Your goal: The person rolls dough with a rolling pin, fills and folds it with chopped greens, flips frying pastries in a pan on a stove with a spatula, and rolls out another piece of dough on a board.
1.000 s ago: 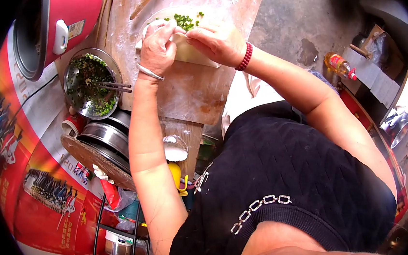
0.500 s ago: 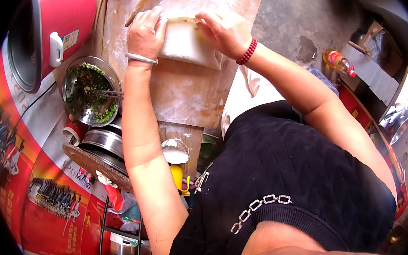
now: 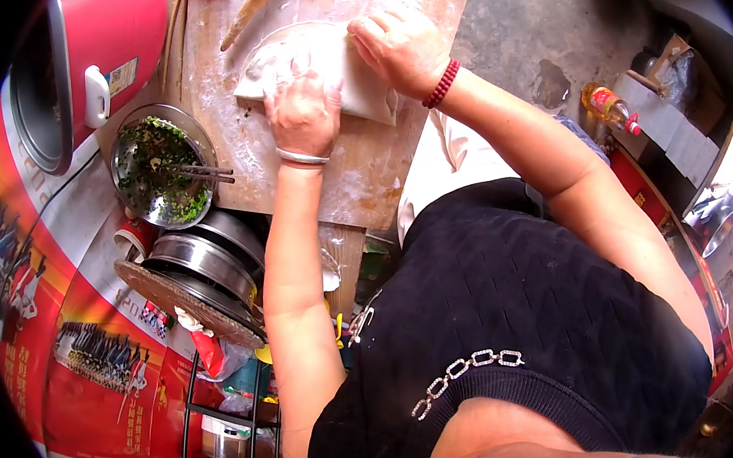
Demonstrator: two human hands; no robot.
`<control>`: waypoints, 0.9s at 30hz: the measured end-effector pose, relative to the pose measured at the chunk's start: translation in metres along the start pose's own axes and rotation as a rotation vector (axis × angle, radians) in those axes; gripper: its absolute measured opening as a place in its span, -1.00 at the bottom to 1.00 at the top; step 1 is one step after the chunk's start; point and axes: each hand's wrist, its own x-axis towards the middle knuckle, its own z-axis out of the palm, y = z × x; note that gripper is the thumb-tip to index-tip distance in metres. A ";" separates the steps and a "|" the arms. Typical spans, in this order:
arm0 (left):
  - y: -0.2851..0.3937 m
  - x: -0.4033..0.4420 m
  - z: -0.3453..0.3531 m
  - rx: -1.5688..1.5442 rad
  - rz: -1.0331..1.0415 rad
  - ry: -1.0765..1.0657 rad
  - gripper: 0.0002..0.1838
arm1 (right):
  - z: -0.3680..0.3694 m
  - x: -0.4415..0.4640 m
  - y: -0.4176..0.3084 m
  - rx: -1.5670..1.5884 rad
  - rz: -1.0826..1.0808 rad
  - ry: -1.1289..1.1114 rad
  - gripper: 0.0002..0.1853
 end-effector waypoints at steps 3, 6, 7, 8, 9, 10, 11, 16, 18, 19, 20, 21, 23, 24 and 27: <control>-0.004 -0.009 0.017 -0.004 -0.043 -0.099 -0.49 | 0.002 -0.001 0.002 0.015 0.030 -0.017 -0.87; -0.008 -0.005 0.028 0.018 -0.006 -0.089 -0.45 | -0.004 0.000 0.000 0.046 0.051 0.025 -0.86; -0.009 -0.001 0.027 0.027 0.007 -0.092 -0.44 | -0.005 0.000 0.002 0.060 0.060 0.048 -0.85; -0.010 0.001 0.027 0.036 0.022 -0.097 -0.43 | -0.008 -0.002 0.006 0.072 0.070 0.071 -0.84; -0.010 0.002 0.030 0.051 0.016 -0.110 -0.43 | -0.011 -0.004 0.009 0.084 0.082 0.094 -0.83; -0.010 0.003 0.030 0.064 0.016 -0.115 -0.44 | -0.015 -0.007 0.011 0.076 0.100 0.122 -0.84; -0.010 0.003 0.031 0.076 0.016 -0.120 -0.44 | -0.021 -0.011 0.012 0.090 0.127 0.122 -0.84; -0.006 0.006 0.029 0.105 0.006 -0.124 -0.45 | -0.037 -0.035 0.002 0.196 0.150 0.034 -0.89; -0.002 0.004 0.028 0.106 0.000 -0.085 -0.43 | -0.041 -0.042 -0.008 0.253 0.140 0.015 -0.89; -0.001 0.001 0.029 0.087 0.009 -0.084 -0.45 | -0.041 -0.046 -0.010 0.266 0.147 -0.017 -0.88; 0.001 -0.004 0.030 0.069 0.019 -0.081 -0.46 | -0.039 -0.049 -0.011 0.259 0.136 -0.004 -0.88; 0.004 -0.009 0.029 0.051 0.030 -0.079 -0.46 | -0.038 -0.051 -0.011 0.251 0.126 0.010 -0.88; 0.021 -0.023 0.028 0.081 0.112 -0.135 -0.46 | -0.039 -0.051 -0.010 0.214 0.099 0.050 -0.88; 0.031 -0.031 0.026 0.097 0.152 -0.163 -0.45 | -0.039 -0.047 -0.008 0.186 0.083 0.077 -0.88; 0.055 -0.052 0.027 -0.048 0.133 -0.173 -0.53 | -0.025 -0.031 -0.002 0.082 0.081 0.128 -0.86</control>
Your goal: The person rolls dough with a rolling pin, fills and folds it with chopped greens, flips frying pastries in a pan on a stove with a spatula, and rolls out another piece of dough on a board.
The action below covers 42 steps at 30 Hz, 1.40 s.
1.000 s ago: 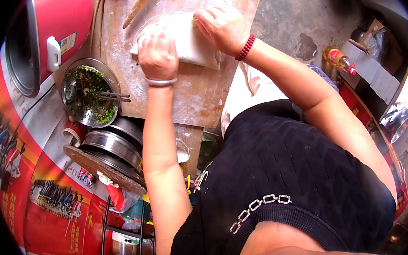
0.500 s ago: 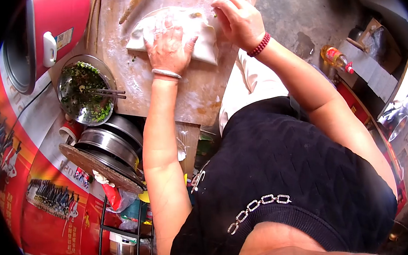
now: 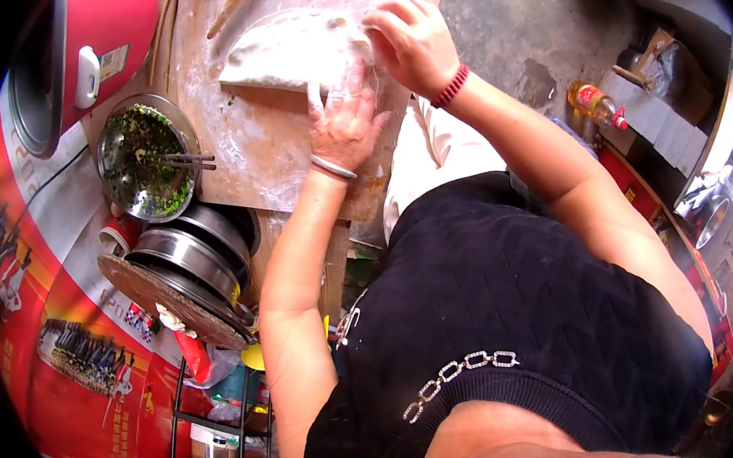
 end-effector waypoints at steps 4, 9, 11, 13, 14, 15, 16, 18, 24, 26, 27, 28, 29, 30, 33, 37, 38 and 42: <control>0.014 0.002 0.003 -0.093 -0.059 0.015 -0.59 | 0.015 0.036 -0.016 -0.103 0.164 -0.206 -0.63; 0.011 -0.002 0.001 -0.153 -0.143 0.119 -0.60 | 0.042 0.058 -0.009 -0.173 0.191 -0.281 -0.55; 0.010 -0.007 -0.003 -0.154 -0.160 0.110 -0.61 | 0.053 0.055 -0.006 -0.210 0.161 -0.262 -0.50; 0.010 -0.011 -0.003 -0.168 -0.171 0.127 -0.62 | 0.052 0.056 -0.010 -0.256 0.164 -0.286 -0.45; 0.010 -0.012 -0.004 -0.180 -0.180 0.133 -0.63 | 0.051 0.056 -0.011 -0.280 0.168 -0.299 -0.43; 0.010 -0.011 -0.007 -0.192 -0.188 0.139 -0.64 | 0.053 0.055 -0.009 -0.270 0.165 -0.305 -0.41; 0.009 -0.011 -0.008 -0.204 -0.196 0.146 -0.64 | 0.057 0.054 -0.006 -0.260 0.162 -0.311 -0.38; 0.006 -0.012 -0.009 -0.214 -0.193 0.187 -0.65 | 0.059 0.053 -0.006 -0.285 0.119 -0.241 -0.41; -0.014 -0.010 -0.020 -0.205 -0.265 0.345 -0.61 | 0.053 0.063 -0.002 -0.241 0.002 -0.068 -0.56; -0.022 -0.013 -0.026 -0.173 -0.321 0.402 -0.63 | 0.048 0.071 0.006 -0.180 -0.027 -0.027 -0.58; -0.024 -0.017 -0.028 -0.163 -0.353 0.412 -0.63 | 0.043 0.070 0.005 -0.145 -0.027 -0.017 -0.59; -0.026 -0.022 -0.028 -0.197 -0.373 0.419 -0.63 | 0.040 0.076 0.007 -0.092 -0.042 -0.036 -0.58; -0.028 -0.024 -0.025 -0.232 -0.390 0.430 -0.62 | 0.036 0.079 0.007 -0.099 -0.056 -0.054 -0.54; -0.030 -0.023 -0.024 -0.268 -0.408 0.444 -0.62 | 0.037 0.082 0.006 -0.114 -0.073 -0.076 -0.51; -0.034 -0.020 -0.023 -0.231 -0.413 0.426 -0.60 | 0.046 0.090 0.007 -0.144 -0.090 -0.132 -0.42; -0.052 -0.006 -0.031 -0.122 -0.384 0.390 -0.51 | 0.053 0.091 0.000 -0.208 -0.051 -0.180 -0.34; -0.057 -0.001 -0.032 -0.103 -0.370 0.371 -0.48 | 0.054 0.091 0.001 -0.208 -0.044 -0.201 -0.33; -0.077 0.014 -0.029 -0.063 -0.315 0.276 -0.43 | 0.060 0.088 0.001 -0.254 -0.019 -0.207 -0.33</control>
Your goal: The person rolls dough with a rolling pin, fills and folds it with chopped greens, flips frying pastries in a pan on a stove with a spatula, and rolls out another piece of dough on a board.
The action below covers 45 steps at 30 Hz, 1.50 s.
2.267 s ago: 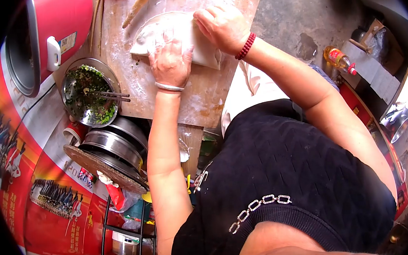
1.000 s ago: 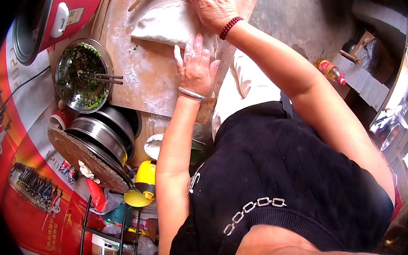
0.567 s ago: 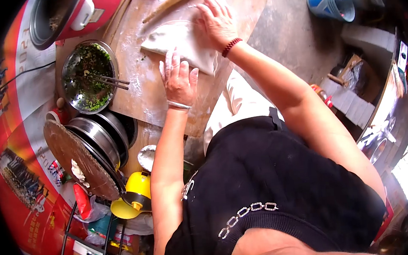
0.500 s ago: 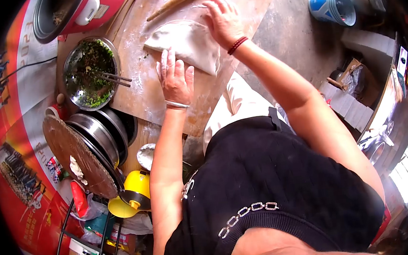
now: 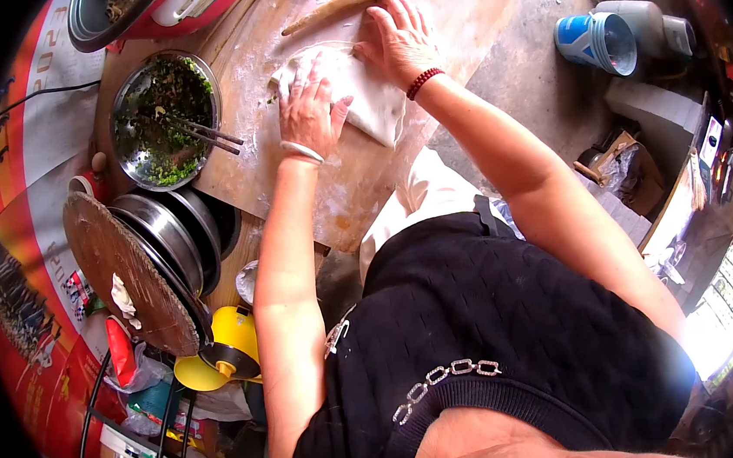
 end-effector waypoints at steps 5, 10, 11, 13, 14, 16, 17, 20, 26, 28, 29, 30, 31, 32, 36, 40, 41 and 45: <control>-0.017 0.010 0.013 -0.004 -0.032 -0.069 -0.44 | -0.006 0.009 -0.003 0.113 0.049 -0.068 -0.36; -0.017 0.012 0.010 0.018 -0.061 -0.149 -0.46 | -0.011 0.023 -0.019 0.108 0.085 -0.100 -0.26; -0.016 0.012 0.009 0.029 -0.050 -0.135 -0.46 | -0.007 0.024 -0.019 0.114 0.089 -0.081 -0.26; -0.015 0.012 0.011 0.050 -0.038 -0.116 -0.46 | 0.002 0.021 -0.017 0.125 0.098 -0.047 -0.27; -0.016 0.013 0.014 0.059 -0.036 -0.106 -0.47 | 0.006 0.019 -0.017 0.122 0.102 -0.048 -0.27; -0.015 0.013 0.017 0.060 -0.031 -0.102 -0.47 | 0.009 0.017 -0.018 0.117 0.107 -0.045 -0.27; -0.016 0.011 0.017 0.054 -0.028 -0.108 -0.48 | 0.009 0.016 -0.018 0.095 0.110 -0.051 -0.27; -0.020 0.009 0.010 -0.007 -0.028 -0.051 -0.50 | 0.008 0.019 -0.021 0.063 0.115 -0.062 -0.26; -0.026 0.000 0.006 -0.055 -0.057 0.035 -0.46 | -0.002 0.031 -0.025 0.132 0.104 -0.061 -0.23; -0.028 0.001 0.009 -0.025 -0.076 0.012 -0.47 | 0.001 0.033 -0.028 0.128 0.113 -0.070 -0.23; -0.028 -0.001 0.011 -0.013 -0.087 -0.002 -0.47 | 0.004 0.031 -0.028 0.122 0.122 -0.065 -0.23; -0.028 -0.001 0.011 -0.018 -0.094 -0.012 -0.47 | 0.007 0.030 -0.029 0.116 0.129 -0.057 -0.24; -0.029 0.001 0.010 -0.020 -0.098 -0.017 -0.47 | 0.009 0.032 -0.029 0.125 0.139 -0.073 -0.24; -0.029 0.003 0.008 -0.021 -0.100 -0.021 -0.47 | 0.010 0.033 -0.029 0.135 0.150 -0.086 -0.24; -0.029 -0.001 0.008 -0.051 -0.097 0.128 -0.47 | 0.007 0.033 -0.029 0.140 0.131 -0.068 -0.38; -0.028 -0.008 0.004 -0.065 -0.143 0.125 -0.48 | 0.006 0.035 -0.019 0.375 -0.148 0.098 -0.75; -0.028 -0.006 0.005 -0.065 -0.146 0.122 -0.48 | 0.005 0.036 -0.020 0.372 -0.187 0.055 -0.77; -0.032 0.010 0.016 -0.094 -0.254 0.141 -0.54 | 0.009 0.039 -0.039 0.375 -0.291 -0.069 -0.82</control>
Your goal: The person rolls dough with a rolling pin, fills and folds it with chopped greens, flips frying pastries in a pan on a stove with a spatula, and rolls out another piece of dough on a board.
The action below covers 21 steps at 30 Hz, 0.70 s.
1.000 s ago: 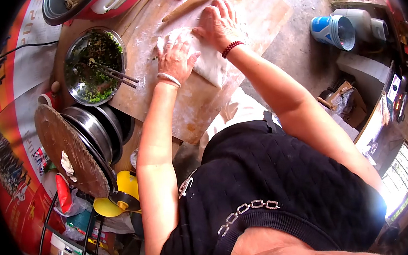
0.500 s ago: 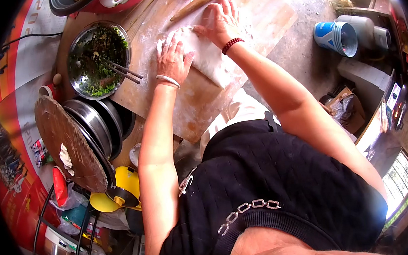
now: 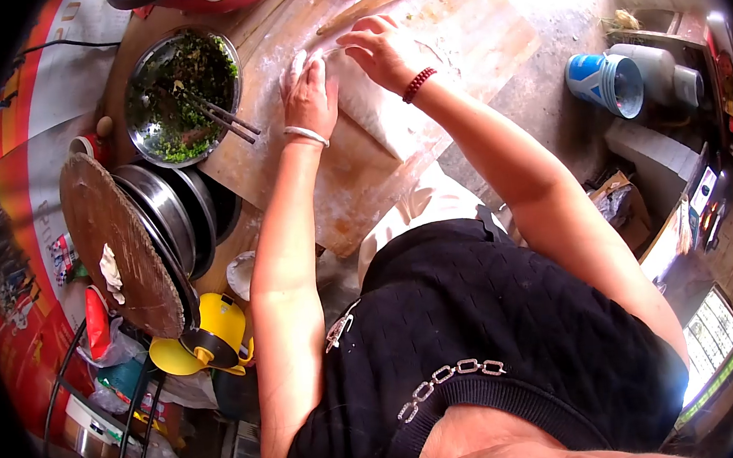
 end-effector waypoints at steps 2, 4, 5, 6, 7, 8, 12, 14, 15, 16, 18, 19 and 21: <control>0.001 0.006 0.002 0.066 0.027 0.074 -0.60 | 0.009 0.003 0.003 -0.012 -0.043 -0.070 -0.83; 0.002 0.012 -0.001 0.064 0.028 0.070 -0.62 | 0.011 0.004 0.003 -0.030 -0.057 -0.074 -0.85; 0.002 0.016 0.000 0.029 0.057 0.134 -0.72 | 0.011 0.004 0.003 -0.040 -0.062 -0.082 -0.85; 0.002 0.018 0.000 0.022 0.057 0.139 -0.73 | 0.011 0.004 0.004 -0.051 -0.067 -0.090 -0.86; 0.002 0.020 0.001 0.016 0.056 0.144 -0.75 | 0.010 0.004 0.005 -0.041 -0.061 -0.093 -0.86; 0.001 0.021 0.002 0.013 0.052 0.150 -0.76 | 0.011 0.005 0.005 -0.028 -0.057 -0.096 -0.86; 0.003 0.028 -0.004 -0.012 0.006 0.093 -0.74 | 0.015 0.014 0.000 -0.054 -0.066 -0.133 -0.87; 0.001 0.032 -0.008 0.026 -0.028 0.018 -0.72 | 0.016 0.017 0.000 -0.025 -0.067 -0.159 -0.86; 0.000 0.034 -0.010 0.015 -0.009 0.016 -0.71 | 0.014 0.019 -0.001 -0.011 -0.077 -0.171 -0.87; -0.001 0.036 -0.011 0.002 0.012 0.013 -0.71 | 0.012 0.020 -0.002 0.000 -0.085 -0.184 -0.88; -0.001 0.038 -0.016 0.010 -0.005 -0.033 -0.68 | 0.012 0.019 0.001 0.023 -0.082 -0.194 -0.90; -0.002 0.039 -0.020 0.006 -0.007 -0.047 -0.68 | 0.012 0.019 0.002 0.033 -0.080 -0.199 -0.90; -0.005 0.039 -0.021 0.020 -0.034 -0.078 -0.67 | 0.012 0.019 0.002 0.042 -0.103 -0.190 -0.91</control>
